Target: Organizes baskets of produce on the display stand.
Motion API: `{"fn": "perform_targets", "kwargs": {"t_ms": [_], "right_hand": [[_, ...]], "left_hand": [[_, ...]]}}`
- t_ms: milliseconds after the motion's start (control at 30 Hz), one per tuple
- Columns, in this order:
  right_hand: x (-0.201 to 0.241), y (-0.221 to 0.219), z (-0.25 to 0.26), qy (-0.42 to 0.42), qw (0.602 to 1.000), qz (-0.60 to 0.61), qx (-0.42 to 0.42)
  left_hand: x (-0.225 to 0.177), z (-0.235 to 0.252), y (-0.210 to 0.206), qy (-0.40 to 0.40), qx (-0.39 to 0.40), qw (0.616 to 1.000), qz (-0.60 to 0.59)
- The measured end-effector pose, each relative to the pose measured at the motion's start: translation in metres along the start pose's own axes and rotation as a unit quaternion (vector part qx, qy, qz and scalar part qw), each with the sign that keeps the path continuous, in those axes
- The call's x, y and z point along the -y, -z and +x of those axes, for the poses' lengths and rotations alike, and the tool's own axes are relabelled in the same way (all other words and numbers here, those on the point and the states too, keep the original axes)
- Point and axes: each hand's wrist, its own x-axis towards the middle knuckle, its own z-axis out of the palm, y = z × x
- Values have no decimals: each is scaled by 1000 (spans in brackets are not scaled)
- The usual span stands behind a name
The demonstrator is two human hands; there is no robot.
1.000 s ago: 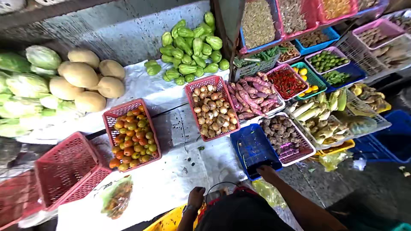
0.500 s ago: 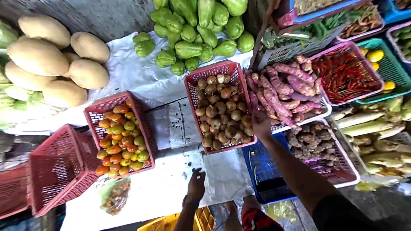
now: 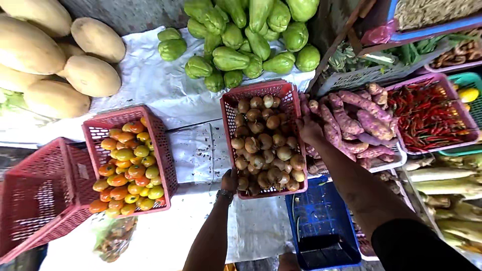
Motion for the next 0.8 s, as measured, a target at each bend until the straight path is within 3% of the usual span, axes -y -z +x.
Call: {"fn": "perform_targets", "kwargs": {"t_ms": [167,333,600,700,800], "right_hand": [[5,10,-11,45,994,103,17],[1,-2,-75,73,972,224,-18],[-28,-102,-192,-29,946,297,126],[-34,-129,-227,-41,934,325,140],[-34,-135,-229,-38,946,290,138]], "left_hand": [[-19,-38,6,-9,-46,996,-82],[3,-116,30,27,-75,953,-292],[119,-254,27,168,-112,950,-236],[143,-285,30,162,-123,952,-231],[153,-290,27,151,-147,951,-228]]}}
